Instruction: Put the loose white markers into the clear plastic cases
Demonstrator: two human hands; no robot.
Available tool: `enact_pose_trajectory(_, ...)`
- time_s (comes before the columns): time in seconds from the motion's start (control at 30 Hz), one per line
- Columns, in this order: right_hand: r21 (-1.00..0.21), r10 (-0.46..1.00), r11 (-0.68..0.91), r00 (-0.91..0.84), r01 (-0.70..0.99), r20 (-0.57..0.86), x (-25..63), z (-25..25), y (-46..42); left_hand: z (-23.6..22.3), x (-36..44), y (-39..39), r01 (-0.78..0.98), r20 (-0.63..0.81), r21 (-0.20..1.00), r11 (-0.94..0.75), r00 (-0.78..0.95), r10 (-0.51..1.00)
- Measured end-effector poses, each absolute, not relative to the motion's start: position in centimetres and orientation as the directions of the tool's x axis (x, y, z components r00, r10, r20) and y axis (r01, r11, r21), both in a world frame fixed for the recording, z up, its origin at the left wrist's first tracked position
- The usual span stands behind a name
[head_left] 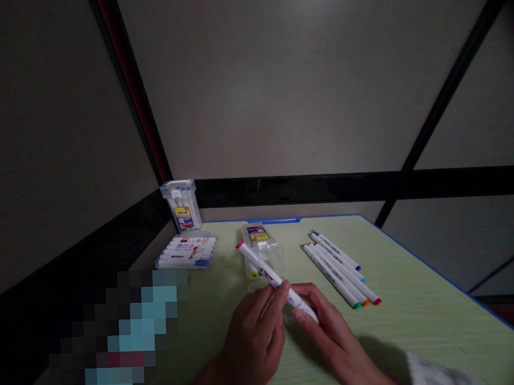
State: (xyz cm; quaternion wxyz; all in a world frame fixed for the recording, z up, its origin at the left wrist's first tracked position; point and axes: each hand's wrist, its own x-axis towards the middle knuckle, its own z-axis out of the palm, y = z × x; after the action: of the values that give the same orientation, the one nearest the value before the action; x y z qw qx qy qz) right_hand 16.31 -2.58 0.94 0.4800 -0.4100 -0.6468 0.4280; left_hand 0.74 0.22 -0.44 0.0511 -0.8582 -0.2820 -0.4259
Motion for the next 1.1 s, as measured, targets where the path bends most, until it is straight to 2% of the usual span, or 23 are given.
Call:
enact_pose_trajectory(0.17,-0.961,0.946,0.276,-0.185,0.025,0.266,16.3,0.8,-2.2,-0.7,0.8,0.3,0.544,0.765,0.177,-0.821,0.449,0.462)
enact_pose_trajectory(0.37,-0.961,0.973,0.051,-0.205,-0.270,0.109,16.2,0.3,-1.1,-0.7,0.8,0.2,0.494,0.811,0.155,-0.856,0.431,0.396)
enact_pose_trajectory(0.7,-0.713,0.960,-0.199,-0.280,-0.672,-0.005,16.1,0.4,-1.1,-0.8,0.5,0.0,0.401,0.786,0.126,-0.907,0.518,0.338)
enact_pose_trajectory(0.83,-0.631,0.959,-0.244,-0.279,-0.736,-0.046,16.2,0.3,-1.0,-0.7,0.9,0.1,0.358,0.789,0.132,-0.924,0.527,0.317)
enact_pose_trajectory(0.97,-0.565,0.958,-0.266,-0.281,-0.781,-0.063,16.4,0.5,-0.9,0.7,1.7,-0.2,0.331,0.835,0.157,-0.931,0.458,0.304)
enact_pose_trajectory(1.1,-0.539,0.959,-0.260,-0.279,-0.801,-0.048,16.4,0.8,-0.9,2.6,2.0,-0.8,0.329,0.741,0.249,-0.911,0.541,0.397)
